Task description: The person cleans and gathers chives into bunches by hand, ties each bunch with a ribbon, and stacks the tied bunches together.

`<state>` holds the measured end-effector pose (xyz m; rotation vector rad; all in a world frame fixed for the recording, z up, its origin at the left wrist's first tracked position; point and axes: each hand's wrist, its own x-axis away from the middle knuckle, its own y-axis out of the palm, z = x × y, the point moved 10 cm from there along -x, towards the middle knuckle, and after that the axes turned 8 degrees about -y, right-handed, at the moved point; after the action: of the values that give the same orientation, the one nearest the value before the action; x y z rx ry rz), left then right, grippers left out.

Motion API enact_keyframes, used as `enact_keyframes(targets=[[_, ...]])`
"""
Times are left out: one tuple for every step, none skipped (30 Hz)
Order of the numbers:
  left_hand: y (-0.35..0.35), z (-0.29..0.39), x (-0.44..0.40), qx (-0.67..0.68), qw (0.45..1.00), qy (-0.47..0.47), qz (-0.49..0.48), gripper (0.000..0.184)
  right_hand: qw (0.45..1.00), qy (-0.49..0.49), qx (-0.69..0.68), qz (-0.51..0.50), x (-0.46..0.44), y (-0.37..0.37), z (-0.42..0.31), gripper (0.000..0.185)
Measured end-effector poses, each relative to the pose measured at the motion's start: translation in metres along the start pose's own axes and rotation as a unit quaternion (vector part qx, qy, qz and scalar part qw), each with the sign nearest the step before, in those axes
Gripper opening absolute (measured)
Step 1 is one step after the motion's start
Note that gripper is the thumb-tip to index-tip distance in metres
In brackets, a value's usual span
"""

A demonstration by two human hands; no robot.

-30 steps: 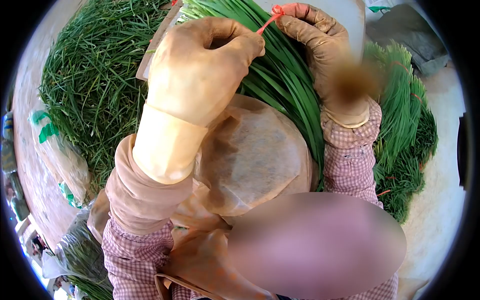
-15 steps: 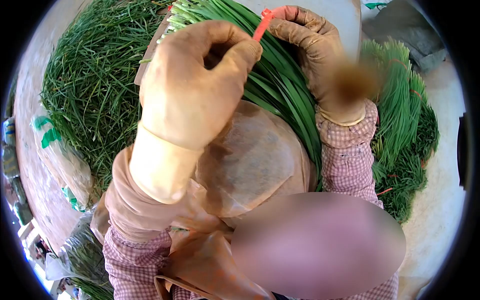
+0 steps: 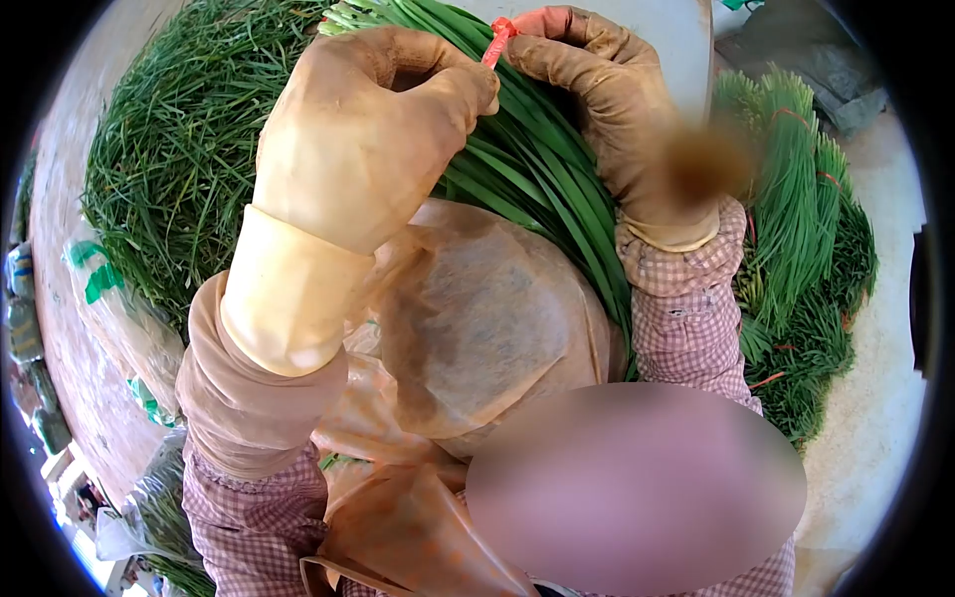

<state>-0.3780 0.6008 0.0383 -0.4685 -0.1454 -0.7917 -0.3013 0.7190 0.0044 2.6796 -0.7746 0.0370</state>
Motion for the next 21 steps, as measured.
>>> enact_keyframes(targets=[[0.001, 0.0, 0.0, 0.0, 1.0, 0.0, -0.001, 0.014, 1.0, -0.001, -0.008, -0.01, 0.001, 0.002, 0.0, 0.005], [-0.001, -0.001, -0.002, -0.011, 1.0, -0.013, 0.009, 0.014, 1.0, 0.0, -0.008, -0.01, 0.001, 0.003, -0.001, 0.005], [-0.003, -0.004, -0.002, -0.023, 0.999, -0.026, 0.018, 0.015, 1.0, -0.002, -0.008, -0.009, 0.002, 0.004, -0.002, 0.005], [-0.003, -0.003, -0.002, -0.023, 0.999, -0.026, 0.019, 0.015, 1.0, -0.004, -0.009, -0.008, 0.002, 0.004, -0.003, 0.005], [-0.003, -0.004, -0.002, -0.027, 0.999, -0.03, 0.023, 0.015, 1.0, -0.004, -0.009, -0.009, 0.001, 0.005, -0.002, 0.005], [-0.003, -0.004, -0.002, -0.031, 0.999, -0.033, 0.026, 0.015, 1.0, -0.014, 0.021, -0.011, -0.001, 0.004, -0.001, 0.006], [-0.003, -0.004, -0.002, -0.032, 0.999, -0.033, 0.026, 0.015, 0.998, -0.023, 0.05, -0.013, -0.002, 0.004, -0.002, 0.006], [-0.003, -0.004, -0.001, -0.024, 0.999, -0.033, 0.032, 0.015, 0.998, -0.023, 0.05, -0.012, -0.002, 0.003, -0.002, 0.006], [-0.004, -0.004, 0.001, -0.016, 0.999, -0.032, 0.038, 0.014, 0.999, -0.026, 0.028, -0.022, -0.001, 0.006, -0.003, 0.007], [-0.002, -0.004, 0.002, -0.016, 0.999, -0.032, 0.038, 0.014, 0.999, -0.029, 0.006, -0.031, 0.0, 0.008, -0.003, 0.007], [-0.001, -0.001, 0.004, -0.011, 0.999, -0.014, 0.04, 0.014, 0.999, -0.029, 0.006, -0.031, 0.0, 0.008, -0.003, 0.007], [-0.001, 0.002, 0.006, -0.006, 0.999, 0.004, 0.041, 0.013, 0.999, -0.034, 0.012, -0.031, -0.001, 0.007, -0.003, 0.008], [-0.002, -0.001, 0.008, -0.007, 0.999, 0.005, 0.042, 0.013, 0.999, -0.039, 0.018, -0.031, -0.001, 0.006, -0.003, 0.008], [-0.004, 0.001, 0.01, 0.038, 0.998, 0.035, 0.031, 0.013, 0.999, -0.04, 0.017, -0.032, -0.003, 0.004, -0.002, 0.008], [-0.004, 0.004, 0.013, 0.083, 0.994, 0.066, 0.02, 0.013, 0.998, -0.042, 0.041, -0.028, -0.006, -0.001, 0.0, 0.009], [-0.003, 0.003, 0.013, 0.082, 0.994, 0.067, 0.019, 0.013, 0.997, -0.044, 0.065, -0.024, -0.008, -0.004, 0.001, 0.01], [-0.01, -0.005, 0.013, 0.156, 0.986, 0.033, 0.047, 0.013, 0.997, -0.046, 0.065, -0.024, -0.006, -0.004, 0.001, 0.01], [-0.015, -0.014, 0.013, 0.23, 0.97, -0.001, 0.074, 0.012, 0.993, -0.078, 0.09, -0.019, -0.003, -0.002, -0.006, 0.012], [-0.016, -0.013, 0.013, 0.221, 0.971, 0.008, 0.091, 0.012, 0.987, -0.11, 0.115, -0.013, 0.0, 0.0, -0.012, 0.014], [-0.014, -0.012, 0.012, 0.22, 0.971, 0.01, 0.091, 0.012, 0.987, -0.112, 0.115, -0.014, 0.002, 0.001, -0.013, 0.014], [-0.013, -0.008, 0.011, 0.161, 0.981, 0.03, 0.103, 0.013, 0.989, -0.107, 0.097, -0.011, 0.003, 0.001, -0.012, 0.013]])
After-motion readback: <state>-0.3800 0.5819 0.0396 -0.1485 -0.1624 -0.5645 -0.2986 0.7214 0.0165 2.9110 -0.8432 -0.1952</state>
